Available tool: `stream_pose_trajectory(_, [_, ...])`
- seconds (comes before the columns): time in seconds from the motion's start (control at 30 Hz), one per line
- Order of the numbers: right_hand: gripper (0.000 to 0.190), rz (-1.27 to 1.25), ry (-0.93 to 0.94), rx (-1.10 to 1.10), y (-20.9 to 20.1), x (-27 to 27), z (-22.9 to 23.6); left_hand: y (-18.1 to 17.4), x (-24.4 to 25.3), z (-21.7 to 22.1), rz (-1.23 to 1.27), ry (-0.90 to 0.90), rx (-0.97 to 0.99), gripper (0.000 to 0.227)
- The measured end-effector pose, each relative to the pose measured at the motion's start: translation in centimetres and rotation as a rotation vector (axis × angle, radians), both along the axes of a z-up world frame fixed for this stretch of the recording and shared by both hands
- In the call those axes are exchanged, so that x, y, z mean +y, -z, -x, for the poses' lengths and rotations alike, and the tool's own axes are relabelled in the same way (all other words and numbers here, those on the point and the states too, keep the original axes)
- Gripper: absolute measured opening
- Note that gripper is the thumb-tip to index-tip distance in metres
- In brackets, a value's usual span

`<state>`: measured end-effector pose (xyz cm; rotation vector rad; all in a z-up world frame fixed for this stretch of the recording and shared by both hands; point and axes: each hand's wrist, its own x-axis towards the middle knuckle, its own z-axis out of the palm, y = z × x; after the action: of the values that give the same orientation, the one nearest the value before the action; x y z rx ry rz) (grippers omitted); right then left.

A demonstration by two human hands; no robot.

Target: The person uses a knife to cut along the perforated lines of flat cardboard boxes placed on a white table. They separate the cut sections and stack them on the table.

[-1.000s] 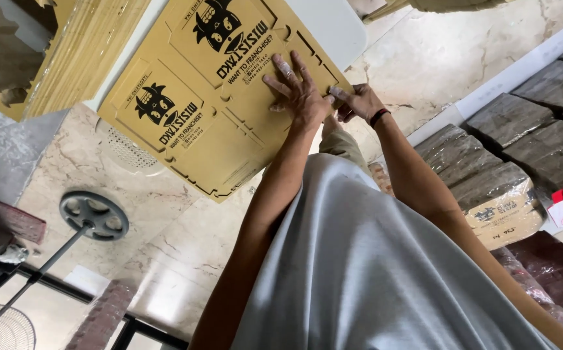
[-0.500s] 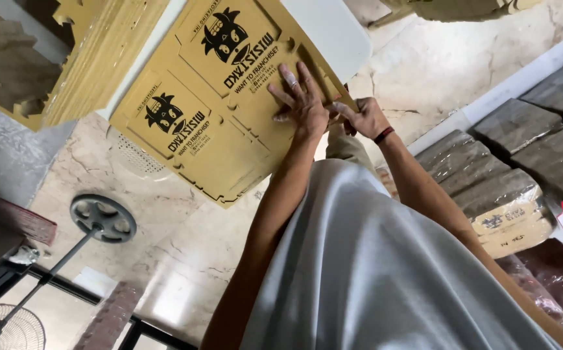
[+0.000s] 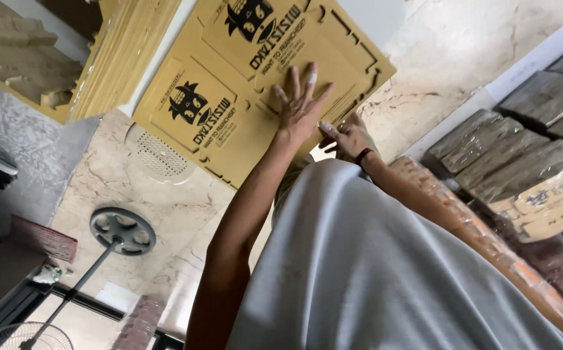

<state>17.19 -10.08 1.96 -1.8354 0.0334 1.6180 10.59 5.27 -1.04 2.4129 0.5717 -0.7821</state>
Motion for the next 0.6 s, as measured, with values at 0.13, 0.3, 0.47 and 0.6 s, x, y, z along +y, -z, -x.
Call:
stream_pose_trajectory(0.13, [0.056, -0.131, 0.07, -0.101, 8.8, -2.5, 2.6, -0.6, 0.0, -0.7, 0.038, 0.163, 0.182, 0.106])
stream_pose_trajectory(0.3, [0.048, -0.278, -0.042, -0.496, 9.6, -2.8, 4.0, 0.1, -0.6, -1.0, 0.02, 0.194, 0.262, 0.093])
stream_pose_trajectory(0.47, [0.054, -0.264, -0.134, -0.754, 7.6, -2.7, 4.8, 1.5, -1.2, -0.3, -0.079, 0.229, 0.234, 0.097])
stream_pose_trajectory(0.6, [0.054, -0.22, 0.162, -0.361, 7.1, -1.7, 3.9, 1.2, -0.9, -0.7, -0.056, 0.217, 0.226, 0.101])
